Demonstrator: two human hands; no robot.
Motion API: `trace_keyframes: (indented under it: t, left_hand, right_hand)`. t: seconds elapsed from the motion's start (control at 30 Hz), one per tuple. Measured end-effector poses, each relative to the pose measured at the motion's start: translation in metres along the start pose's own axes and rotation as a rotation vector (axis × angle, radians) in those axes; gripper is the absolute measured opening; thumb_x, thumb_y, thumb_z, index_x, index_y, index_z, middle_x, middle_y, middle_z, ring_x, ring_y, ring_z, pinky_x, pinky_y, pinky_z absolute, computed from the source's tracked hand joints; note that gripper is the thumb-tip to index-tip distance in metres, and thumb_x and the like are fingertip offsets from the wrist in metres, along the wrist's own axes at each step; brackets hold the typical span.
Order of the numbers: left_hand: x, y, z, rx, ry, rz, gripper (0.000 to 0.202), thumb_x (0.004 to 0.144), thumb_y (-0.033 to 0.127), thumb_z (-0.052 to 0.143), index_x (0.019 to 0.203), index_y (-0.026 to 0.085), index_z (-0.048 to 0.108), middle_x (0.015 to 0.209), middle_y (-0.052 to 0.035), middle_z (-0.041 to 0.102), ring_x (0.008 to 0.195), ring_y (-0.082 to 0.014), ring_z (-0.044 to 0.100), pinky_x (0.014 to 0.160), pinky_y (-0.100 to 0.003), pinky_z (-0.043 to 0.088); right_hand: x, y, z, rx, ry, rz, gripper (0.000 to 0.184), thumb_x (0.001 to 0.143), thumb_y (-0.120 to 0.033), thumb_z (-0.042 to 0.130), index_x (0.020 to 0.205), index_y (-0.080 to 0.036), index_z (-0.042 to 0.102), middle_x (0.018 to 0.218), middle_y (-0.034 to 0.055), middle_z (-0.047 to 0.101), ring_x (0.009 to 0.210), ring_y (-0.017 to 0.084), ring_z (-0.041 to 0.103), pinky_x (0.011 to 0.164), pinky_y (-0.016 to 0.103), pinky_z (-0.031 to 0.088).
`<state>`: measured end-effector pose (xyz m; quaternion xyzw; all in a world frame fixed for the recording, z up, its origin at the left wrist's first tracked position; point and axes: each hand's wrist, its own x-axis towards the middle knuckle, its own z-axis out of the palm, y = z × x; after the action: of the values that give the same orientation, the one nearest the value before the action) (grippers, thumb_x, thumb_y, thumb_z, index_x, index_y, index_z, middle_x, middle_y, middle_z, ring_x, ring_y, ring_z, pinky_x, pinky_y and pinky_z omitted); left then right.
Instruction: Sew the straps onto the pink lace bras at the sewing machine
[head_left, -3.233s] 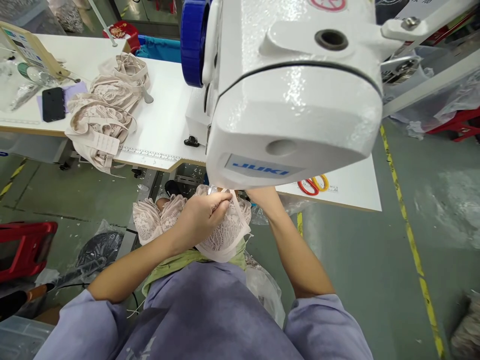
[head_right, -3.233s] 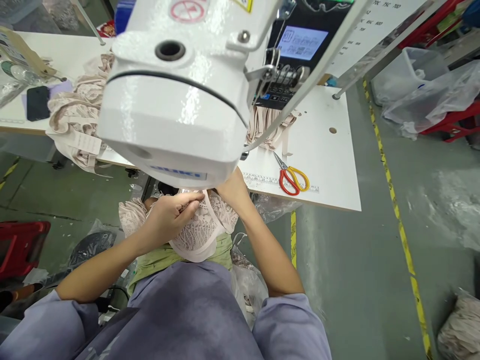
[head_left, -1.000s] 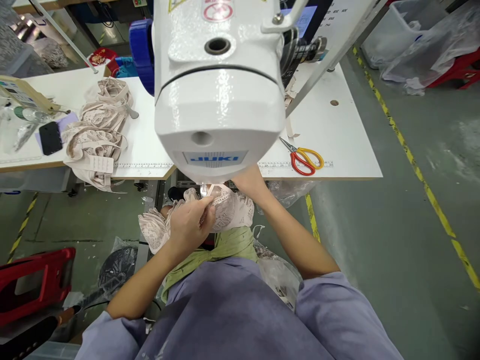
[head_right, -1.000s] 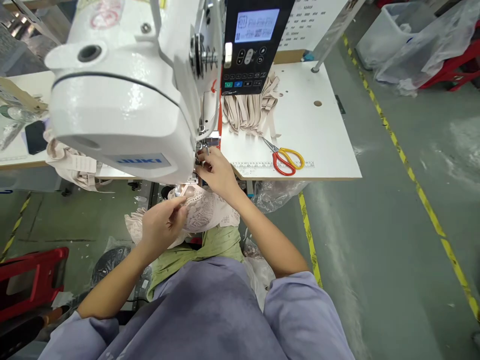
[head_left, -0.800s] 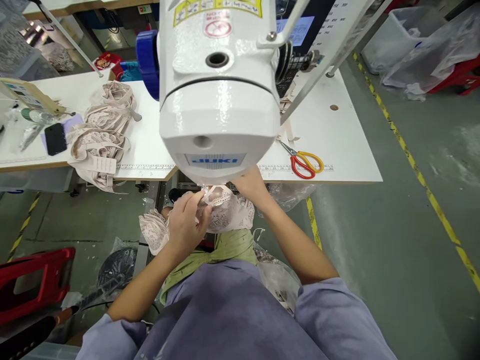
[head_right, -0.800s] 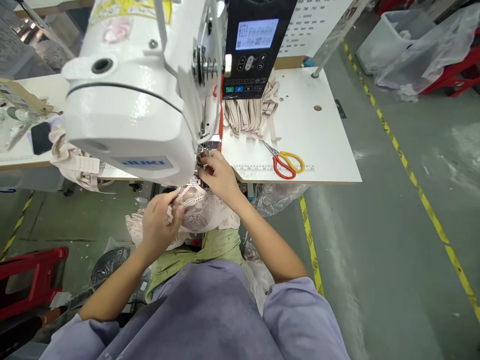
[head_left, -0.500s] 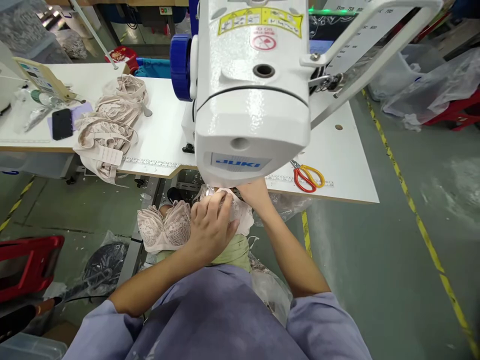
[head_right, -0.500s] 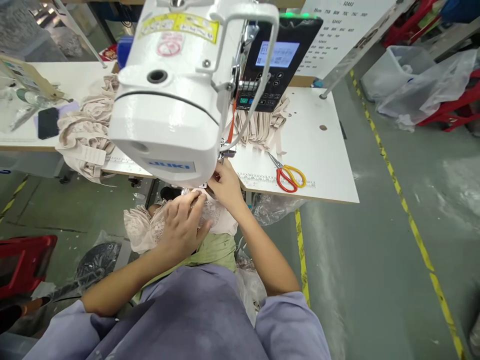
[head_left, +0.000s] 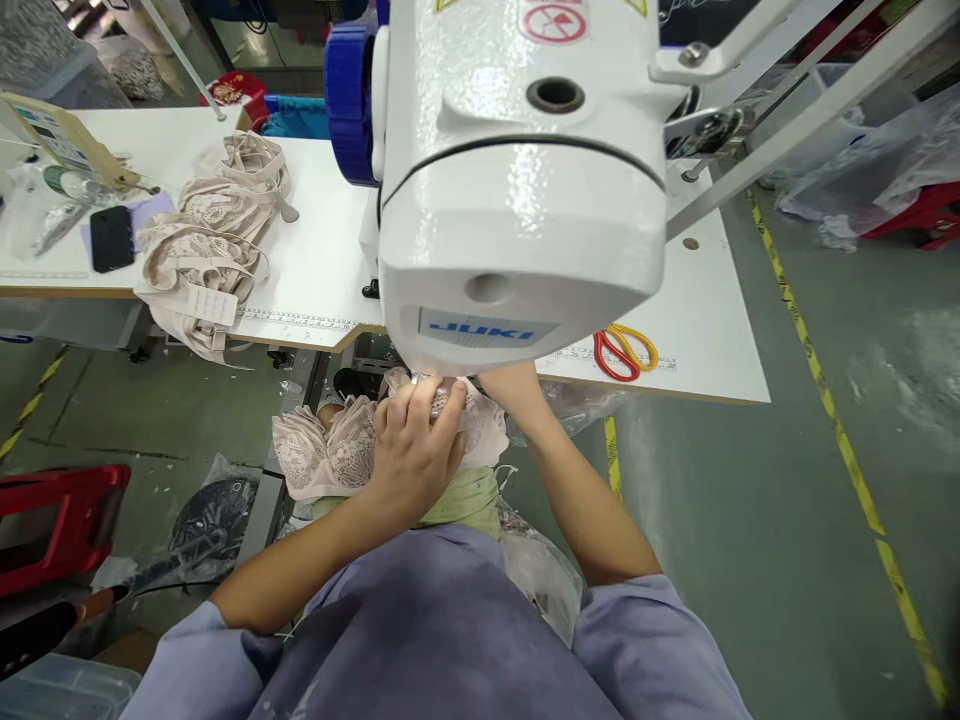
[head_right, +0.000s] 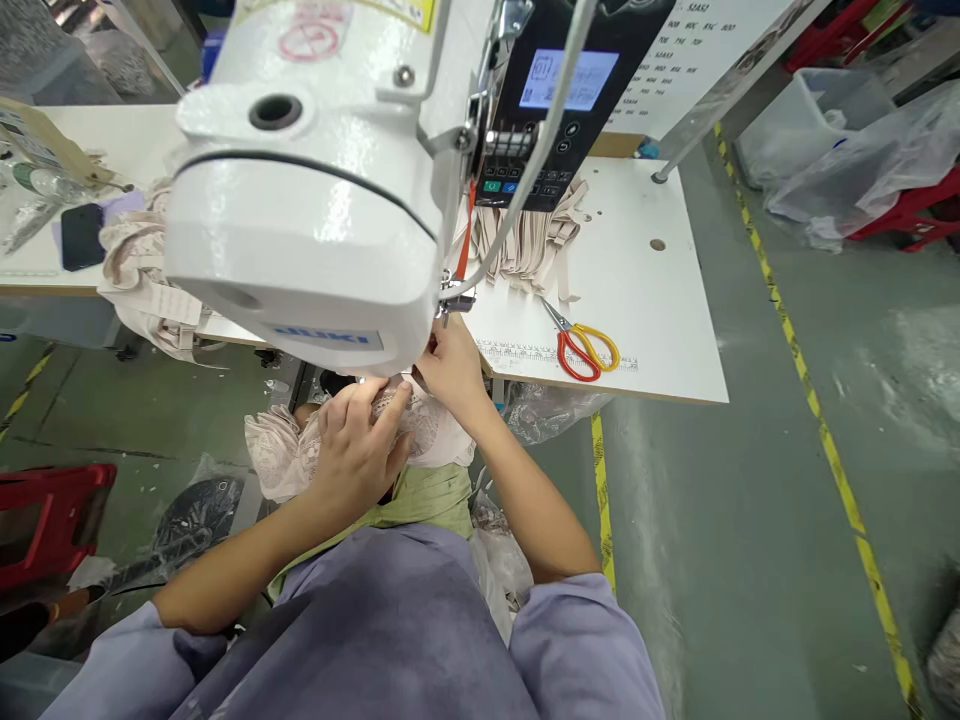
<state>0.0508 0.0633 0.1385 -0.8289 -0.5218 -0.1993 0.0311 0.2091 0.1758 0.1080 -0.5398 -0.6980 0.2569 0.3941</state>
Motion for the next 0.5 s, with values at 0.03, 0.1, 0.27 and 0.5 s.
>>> trace_keyframes:
  t: [0.03, 0.1, 0.27, 0.5]
  left_hand:
    - [0.0001, -0.0003, 0.0005, 0.003, 0.000, 0.001, 0.048, 0.097, 0.030, 0.055, 0.143, 0.016, 0.056, 0.137, -0.0199, 0.057, 0.127, -0.0354, 0.050, 0.104, -0.048, 0.036]
    - [0.0002, -0.0008, 0.0015, 0.006, -0.001, 0.002, 0.048, 0.097, 0.030, 0.055, 0.143, 0.017, 0.056, 0.137, -0.0194, 0.057, 0.127, -0.0348, 0.050, 0.104, -0.047, 0.036]
    - [-0.0003, -0.0018, 0.0035, 0.010, 0.003, 0.010, 0.049, 0.097, 0.030, 0.055, 0.144, 0.016, 0.056, 0.137, -0.0192, 0.057, 0.126, -0.0344, 0.049, 0.104, -0.047, 0.036]
    - [-0.0006, -0.0016, 0.0044, 0.009, 0.017, 0.014, 0.049, 0.096, 0.029, 0.056, 0.143, 0.015, 0.056, 0.137, -0.0197, 0.058, 0.125, -0.0352, 0.049, 0.104, -0.047, 0.035]
  right_hand:
    - [0.0001, 0.0003, 0.0004, -0.018, 0.011, 0.006, 0.016, 0.089, -0.030, 0.053, 0.097, -0.019, 0.062, 0.091, 0.0102, 0.060, 0.087, 0.026, 0.056, 0.072, 0.037, 0.051]
    - [0.0003, 0.0006, 0.0009, -0.045, 0.018, 0.012, 0.014, 0.089, -0.031, 0.053, 0.093, -0.020, 0.061, 0.088, 0.0092, 0.058, 0.087, 0.026, 0.056, 0.071, 0.037, 0.051]
    - [0.0010, 0.0010, 0.0014, -0.035, 0.018, -0.003, 0.013, 0.090, -0.029, 0.053, 0.095, -0.020, 0.062, 0.092, 0.0105, 0.060, 0.091, 0.028, 0.057, 0.074, 0.039, 0.052]
    - [0.0015, 0.0026, 0.0034, -0.011, 0.030, 0.020, 0.013, 0.089, -0.026, 0.055, 0.096, -0.021, 0.064, 0.092, 0.0098, 0.060, 0.087, 0.026, 0.057, 0.072, 0.038, 0.052]
